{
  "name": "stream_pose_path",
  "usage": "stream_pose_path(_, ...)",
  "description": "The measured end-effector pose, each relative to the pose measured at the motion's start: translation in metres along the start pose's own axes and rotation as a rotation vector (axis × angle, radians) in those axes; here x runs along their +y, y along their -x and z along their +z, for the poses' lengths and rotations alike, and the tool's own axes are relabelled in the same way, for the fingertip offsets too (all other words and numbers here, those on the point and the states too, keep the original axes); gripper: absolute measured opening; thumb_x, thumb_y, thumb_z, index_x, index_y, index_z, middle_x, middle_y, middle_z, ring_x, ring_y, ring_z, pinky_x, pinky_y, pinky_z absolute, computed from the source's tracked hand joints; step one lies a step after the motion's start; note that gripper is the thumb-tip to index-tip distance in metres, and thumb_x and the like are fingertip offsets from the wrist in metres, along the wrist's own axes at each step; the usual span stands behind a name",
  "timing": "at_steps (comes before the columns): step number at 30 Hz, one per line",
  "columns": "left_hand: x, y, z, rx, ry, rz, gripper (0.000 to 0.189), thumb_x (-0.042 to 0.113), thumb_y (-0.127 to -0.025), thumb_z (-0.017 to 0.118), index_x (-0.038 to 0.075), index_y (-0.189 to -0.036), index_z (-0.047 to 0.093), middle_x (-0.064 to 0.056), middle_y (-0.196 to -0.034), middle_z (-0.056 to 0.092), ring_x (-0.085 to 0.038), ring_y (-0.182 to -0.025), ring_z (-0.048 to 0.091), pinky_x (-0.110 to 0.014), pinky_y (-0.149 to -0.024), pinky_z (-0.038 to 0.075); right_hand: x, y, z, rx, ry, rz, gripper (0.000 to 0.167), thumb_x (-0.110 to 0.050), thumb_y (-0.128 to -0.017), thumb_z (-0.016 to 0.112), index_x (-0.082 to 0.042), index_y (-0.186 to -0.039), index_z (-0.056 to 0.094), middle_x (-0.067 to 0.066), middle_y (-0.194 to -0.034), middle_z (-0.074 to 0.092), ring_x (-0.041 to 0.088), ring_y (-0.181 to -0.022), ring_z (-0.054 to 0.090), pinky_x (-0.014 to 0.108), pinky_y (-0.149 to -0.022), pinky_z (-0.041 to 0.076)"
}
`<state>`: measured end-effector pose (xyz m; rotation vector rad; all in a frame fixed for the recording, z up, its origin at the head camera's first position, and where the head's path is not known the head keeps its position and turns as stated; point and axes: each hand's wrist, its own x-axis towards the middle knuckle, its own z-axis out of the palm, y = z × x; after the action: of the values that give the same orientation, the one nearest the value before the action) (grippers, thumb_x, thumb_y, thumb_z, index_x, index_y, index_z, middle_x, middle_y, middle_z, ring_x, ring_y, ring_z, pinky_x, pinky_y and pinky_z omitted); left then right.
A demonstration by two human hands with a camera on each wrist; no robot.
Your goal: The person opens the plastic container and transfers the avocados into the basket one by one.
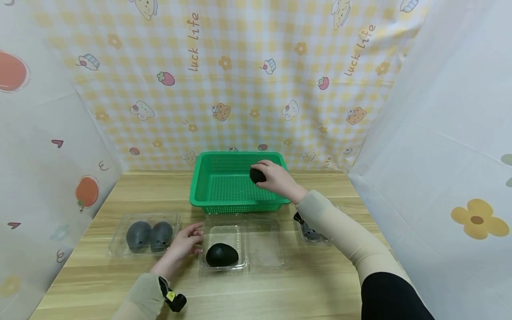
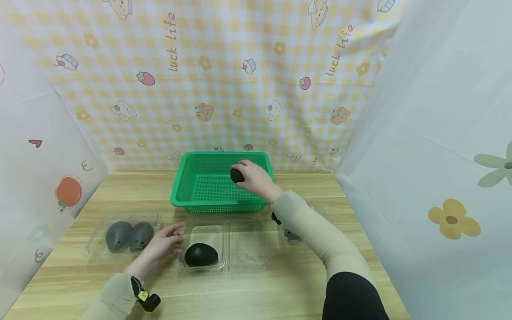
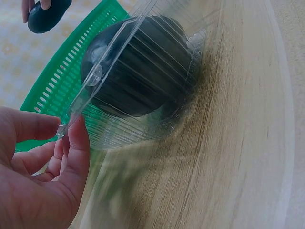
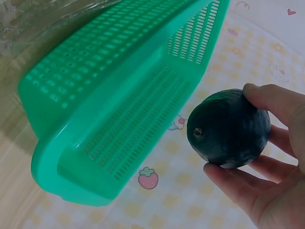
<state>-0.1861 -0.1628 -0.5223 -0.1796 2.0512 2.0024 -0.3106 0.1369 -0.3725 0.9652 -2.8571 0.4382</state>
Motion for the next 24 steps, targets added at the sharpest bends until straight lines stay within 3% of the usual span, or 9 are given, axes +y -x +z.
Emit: stream_pose_path(24, -0.002, -0.003, -0.001, -0.007, 0.021, 0.003, 0.051, -0.006, -0.095, 0.048, -0.008, -0.144, 0.034, -0.013, -0.105, 0.049, -0.021, -0.085, 0.055, -0.029, -0.062, 0.054, 0.015, -0.007, 0.0, -0.007, 0.028, 0.061, 0.059, -0.022, -0.087, 0.074, -0.012, -0.14, 0.051, 0.015, -0.141, 0.046, 0.032, -0.121, 0.051, 0.046, -0.095, 0.047)
